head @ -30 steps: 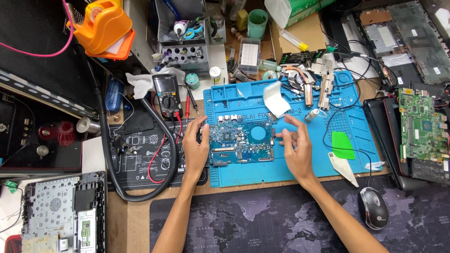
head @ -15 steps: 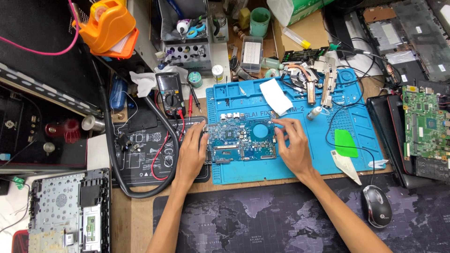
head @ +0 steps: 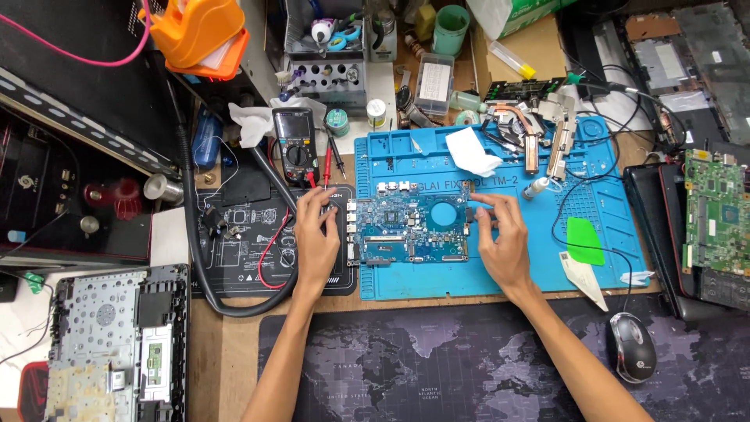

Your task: Cleaning a laptop motherboard and using a heat gun for repair

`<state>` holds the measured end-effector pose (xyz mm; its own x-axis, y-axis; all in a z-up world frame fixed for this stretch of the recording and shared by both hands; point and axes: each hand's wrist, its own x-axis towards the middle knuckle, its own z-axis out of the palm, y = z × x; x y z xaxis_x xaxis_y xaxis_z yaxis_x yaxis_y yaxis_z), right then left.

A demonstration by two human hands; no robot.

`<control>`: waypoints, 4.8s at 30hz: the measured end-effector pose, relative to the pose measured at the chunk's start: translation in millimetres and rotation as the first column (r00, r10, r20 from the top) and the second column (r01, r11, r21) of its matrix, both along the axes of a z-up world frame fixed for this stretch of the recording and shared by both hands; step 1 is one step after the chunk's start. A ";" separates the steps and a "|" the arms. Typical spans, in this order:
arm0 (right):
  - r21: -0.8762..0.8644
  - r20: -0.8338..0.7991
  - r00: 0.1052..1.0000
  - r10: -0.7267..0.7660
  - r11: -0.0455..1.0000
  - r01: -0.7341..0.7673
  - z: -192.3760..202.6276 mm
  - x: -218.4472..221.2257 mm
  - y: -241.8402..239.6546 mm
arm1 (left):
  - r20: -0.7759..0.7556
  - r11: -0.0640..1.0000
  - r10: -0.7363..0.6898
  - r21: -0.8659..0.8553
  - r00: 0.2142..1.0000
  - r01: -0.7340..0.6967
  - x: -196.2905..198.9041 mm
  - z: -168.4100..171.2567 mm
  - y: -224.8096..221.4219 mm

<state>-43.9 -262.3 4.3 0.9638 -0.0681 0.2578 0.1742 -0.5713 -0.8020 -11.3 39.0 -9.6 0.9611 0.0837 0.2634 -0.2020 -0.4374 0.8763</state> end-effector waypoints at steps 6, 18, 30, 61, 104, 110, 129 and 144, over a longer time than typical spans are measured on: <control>-0.037 -0.001 1.000 -0.003 0.999 0.003 4.0 -1.0 2.5 | 0.001 0.977 -0.042 0.210 0.999 0.041 -4.5 19.5 -8.9; -0.286 0.038 0.997 -0.066 0.955 0.074 -9.0 -4.2 2.2 | -0.009 0.934 0.017 0.356 1.000 -0.012 -16.9 -0.8 -26.2; 0.105 -0.013 1.000 0.016 0.994 -0.014 9.5 -12.5 -2.3 | 0.047 0.993 -0.018 0.116 0.999 0.013 -30.1 9.8 -41.5; 0.924 -0.380 0.831 0.406 0.206 0.322 31.9 -28.8 13.9 | -0.328 0.486 -0.288 -0.860 0.900 -0.158 -20.1 -83.1 -3.1; 0.868 -0.340 0.737 0.584 0.496 0.008 -16.6 -3.1 136.4 | 0.009 0.755 0.001 0.655 1.000 -0.006 -120.5 84.9 60.2; 0.878 -0.369 0.657 0.658 0.478 0.015 -4.9 -4.3 198.5 | 0.052 0.693 0.157 0.705 0.986 -0.148 -140.0 92.4 101.3; 0.715 -0.182 0.472 0.862 0.446 -0.538 12.9 -32.9 331.7 | 0.035 0.614 0.499 0.691 0.866 -0.381 -197.1 64.2 203.2; 0.513 -0.166 0.470 0.867 0.483 -0.710 10.7 -24.6 347.3 | -0.088 0.649 0.577 0.653 0.812 -0.390 -186.3 53.6 245.6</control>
